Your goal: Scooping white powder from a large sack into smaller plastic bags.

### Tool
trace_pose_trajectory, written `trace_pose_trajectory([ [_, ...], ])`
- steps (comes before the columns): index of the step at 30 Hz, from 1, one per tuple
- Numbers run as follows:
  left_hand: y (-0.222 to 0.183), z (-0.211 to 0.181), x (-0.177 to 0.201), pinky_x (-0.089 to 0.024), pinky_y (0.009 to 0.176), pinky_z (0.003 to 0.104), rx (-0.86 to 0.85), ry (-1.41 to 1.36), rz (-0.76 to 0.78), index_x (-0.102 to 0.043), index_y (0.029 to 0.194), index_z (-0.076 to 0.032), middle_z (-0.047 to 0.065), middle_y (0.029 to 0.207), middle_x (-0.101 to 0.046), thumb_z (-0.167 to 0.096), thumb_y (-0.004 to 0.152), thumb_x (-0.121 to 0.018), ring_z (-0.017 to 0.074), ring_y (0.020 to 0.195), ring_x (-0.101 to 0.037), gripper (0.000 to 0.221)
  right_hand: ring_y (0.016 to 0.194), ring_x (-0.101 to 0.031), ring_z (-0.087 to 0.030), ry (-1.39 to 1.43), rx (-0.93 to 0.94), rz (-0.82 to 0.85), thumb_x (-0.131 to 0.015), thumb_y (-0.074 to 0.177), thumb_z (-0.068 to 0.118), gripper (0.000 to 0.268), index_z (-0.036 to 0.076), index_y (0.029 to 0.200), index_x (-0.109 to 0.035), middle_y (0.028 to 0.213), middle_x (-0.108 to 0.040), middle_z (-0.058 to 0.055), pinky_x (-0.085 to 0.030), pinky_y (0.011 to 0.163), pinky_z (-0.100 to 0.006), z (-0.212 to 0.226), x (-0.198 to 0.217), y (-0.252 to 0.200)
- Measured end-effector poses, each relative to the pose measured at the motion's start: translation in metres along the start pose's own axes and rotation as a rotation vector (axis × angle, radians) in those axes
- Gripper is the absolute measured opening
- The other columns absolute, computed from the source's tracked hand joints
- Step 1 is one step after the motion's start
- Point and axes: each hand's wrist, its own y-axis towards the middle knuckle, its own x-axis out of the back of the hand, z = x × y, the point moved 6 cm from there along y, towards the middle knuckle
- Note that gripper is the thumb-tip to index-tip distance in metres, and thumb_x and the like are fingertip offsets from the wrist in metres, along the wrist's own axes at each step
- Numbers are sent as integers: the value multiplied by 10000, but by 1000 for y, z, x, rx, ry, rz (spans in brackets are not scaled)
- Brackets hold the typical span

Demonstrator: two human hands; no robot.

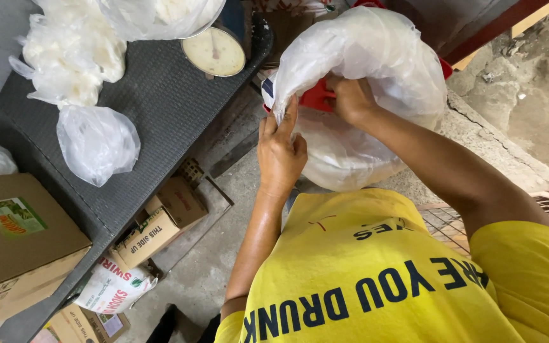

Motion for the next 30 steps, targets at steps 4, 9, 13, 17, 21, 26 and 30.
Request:
trace_pose_trajectory([
  [4,0,1,4,-558,896,451,-14,-19,-15,-547,1498,-74,211,1211,-659,118,729,-610,357,984,-600,795,1133,-667,-350,14,-29,48,-782,750,-62,385,-10,1130,-751,1199,-717,-198,-522,991,-423,16,7,6],
  [9,-3,3,3,-561,899,443,-34,-21,-48,-546,1490,-83,216,1249,-659,124,708,-602,357,1008,-604,811,1197,-657,-284,477,-327,135,-628,924,32,345,40,1263,-688,1361,-648,-141,-512,1011,-373,11,-5,3],
  [13,0,2,2,-564,895,444,-25,-19,-35,-552,1493,-84,204,1212,-666,126,715,-603,357,1002,-603,807,1198,-632,-345,124,-102,149,-716,839,-7,373,11,1212,-714,1395,-617,-176,-494,1034,-405,21,-7,9],
  [17,1,2,0,-564,886,447,-16,-14,-17,-558,1492,-89,203,1182,-666,120,728,-619,357,995,-603,794,1203,-650,-350,713,-323,122,-624,912,42,323,34,1216,-732,1377,-659,-204,-512,1060,-402,-7,-34,4],
  [21,-2,2,6,-567,885,438,-50,-9,-43,-546,1495,-99,238,1253,-647,111,728,-624,353,1013,-614,800,1163,-650,-359,99,-62,97,-732,778,-67,428,30,1195,-741,1280,-682,-197,-494,1019,-428,-10,-31,-2],
  [26,-2,6,9,-573,841,425,-10,-5,-46,-542,1503,-105,250,1233,-632,107,741,-624,345,1002,-623,795,1095,-648,-362,26,-137,156,-814,734,-4,401,26,1125,-732,1160,-682,-193,-510,952,-453,-3,11,-15],
  [30,-3,15,8,-575,784,425,80,2,-2,-552,1511,-108,216,1092,-642,108,767,-618,322,937,-628,778,1038,-641,-366,48,-257,199,-853,776,69,337,17,1069,-694,1115,-656,-193,-499,889,-489,13,49,-23],
])
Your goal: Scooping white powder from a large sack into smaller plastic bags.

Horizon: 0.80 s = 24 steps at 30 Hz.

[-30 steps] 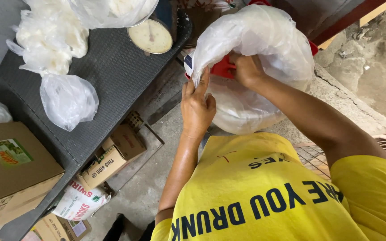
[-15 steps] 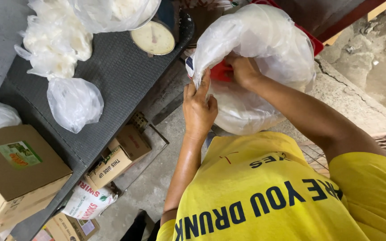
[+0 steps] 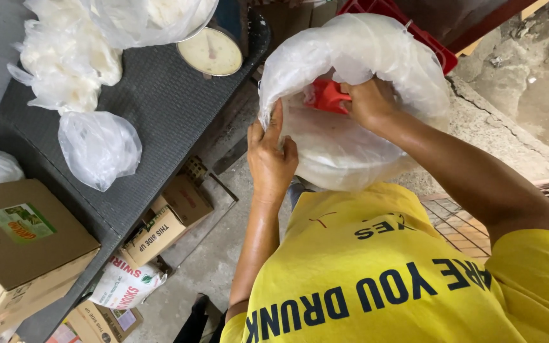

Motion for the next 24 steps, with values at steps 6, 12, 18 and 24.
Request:
trace_pose_trajectory([
  [6,1,-5,-4,-574,788,429,-62,16,-27,-544,1510,-101,224,1122,-639,105,763,-606,334,953,-626,778,958,-708,-320,-78,12,74,-790,855,35,266,13,1112,-724,1082,-711,-194,-547,915,-446,-21,-27,11],
  [12,2,-14,-4,-572,826,450,-89,4,-25,-530,1514,-99,242,1219,-651,97,752,-623,357,977,-616,792,1073,-688,-353,-84,171,-46,-781,712,-83,390,-22,1096,-750,1167,-714,-223,-542,949,-434,-12,-44,30],
  [18,1,-10,-7,-571,876,443,-77,18,-31,-529,1511,-91,260,1332,-634,106,741,-611,368,1027,-620,799,1149,-662,-364,6,213,-55,-752,744,-68,367,-31,1109,-738,1262,-688,-212,-521,985,-430,6,-36,37],
  [24,1,-14,-6,-573,901,445,-100,25,-61,-542,1500,-93,268,1380,-618,107,734,-605,366,1028,-623,795,1200,-653,-288,617,-74,52,-503,1081,112,296,-13,1303,-653,1382,-641,-179,-491,1059,-393,-17,-71,53],
])
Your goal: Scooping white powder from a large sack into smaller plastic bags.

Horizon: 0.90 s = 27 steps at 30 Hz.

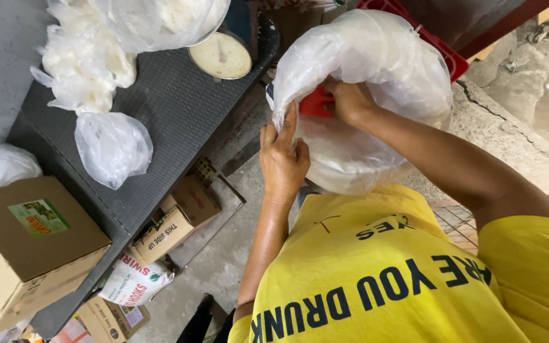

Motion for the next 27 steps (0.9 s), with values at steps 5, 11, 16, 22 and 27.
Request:
trace_pose_trajectory([
  [5,1,-1,-1,-576,883,436,1,-11,5,-545,1494,-98,268,1371,-622,106,734,-612,361,1021,-624,790,1135,-656,-262,330,-101,1,-504,1061,145,279,0,1247,-654,1294,-653,-161,-530,992,-378,17,3,-5],
  [11,0,2,2,-572,895,440,26,-2,12,-546,1505,-107,258,1271,-649,108,737,-631,362,1008,-623,802,1075,-657,-232,542,-95,57,-538,973,124,274,12,1198,-648,1215,-660,-137,-568,908,-366,4,-13,-5],
  [16,2,11,4,-571,915,442,2,-30,-2,-530,1520,-128,257,1218,-649,106,738,-634,366,1007,-632,823,1030,-681,-261,-188,227,32,-703,810,-12,371,20,1179,-676,1143,-694,-153,-557,857,-391,37,16,-37],
  [22,8,7,7,-581,868,410,161,-128,56,-517,1531,-188,254,1342,-600,76,814,-641,364,986,-664,774,776,-729,-229,-380,224,-36,-816,873,148,283,-6,1075,-691,918,-736,-161,-572,700,-369,63,60,-116],
  [27,10,3,19,-553,1060,426,25,-161,-44,-552,1514,-194,330,1546,-434,88,804,-677,468,1379,-539,774,689,-602,-119,-263,322,-240,-845,900,181,293,-22,1039,-687,841,-706,-104,-509,620,-289,78,88,-165],
])
